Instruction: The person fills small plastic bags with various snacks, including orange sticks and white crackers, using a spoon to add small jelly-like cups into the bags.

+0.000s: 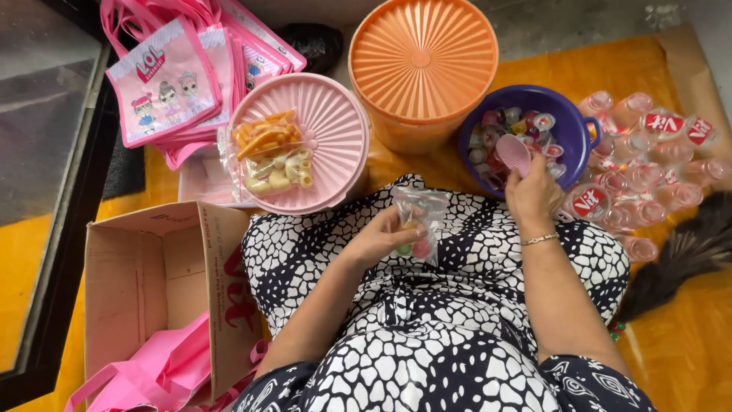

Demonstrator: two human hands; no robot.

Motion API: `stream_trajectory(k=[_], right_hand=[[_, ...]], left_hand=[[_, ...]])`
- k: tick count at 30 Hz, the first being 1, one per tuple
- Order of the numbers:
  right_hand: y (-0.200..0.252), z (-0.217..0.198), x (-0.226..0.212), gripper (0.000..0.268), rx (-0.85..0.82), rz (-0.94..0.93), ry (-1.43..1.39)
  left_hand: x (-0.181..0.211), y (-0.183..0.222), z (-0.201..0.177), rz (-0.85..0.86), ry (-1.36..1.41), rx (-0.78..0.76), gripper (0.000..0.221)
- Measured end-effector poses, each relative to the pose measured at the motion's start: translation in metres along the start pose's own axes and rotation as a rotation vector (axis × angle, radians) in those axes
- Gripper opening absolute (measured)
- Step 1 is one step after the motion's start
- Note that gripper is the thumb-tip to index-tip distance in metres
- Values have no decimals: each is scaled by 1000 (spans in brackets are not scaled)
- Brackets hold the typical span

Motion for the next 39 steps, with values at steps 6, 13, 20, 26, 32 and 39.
stream_trajectory(k=[6, 13, 20, 26, 32, 39], right_hand=[[-3, -9, 7, 35, -198, 17, -17], [7, 1, 3, 27, -320, -68, 123], [8, -5, -13, 31, -357, -93, 153], [5, -26, -18, 26, -285, -31, 106], [-12, -22, -41, 35, -275, -32, 31], [-26, 7, -37, 35, -295, -87, 26]], left_hand=[[-8, -6, -1, -8, -1, -14, 27], [1, -6, 8, -8, 9, -10, 28], [3, -1, 8, -6, 11, -2, 28], [1, -3, 2, -18, 0, 15, 27], [-15, -10, 1, -56, 15, -20, 29], [-9, -6, 1, -72, 16, 16, 26]])
Point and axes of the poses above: each hand's wrist, its own y-axis away from the middle knuckle, its own z-axis out of the palm, x = y × z, the point moved 6 cm from there along -y, towards the middle knuckle, and after that the axes turned 1 degree about x, right-handed, at the moved point
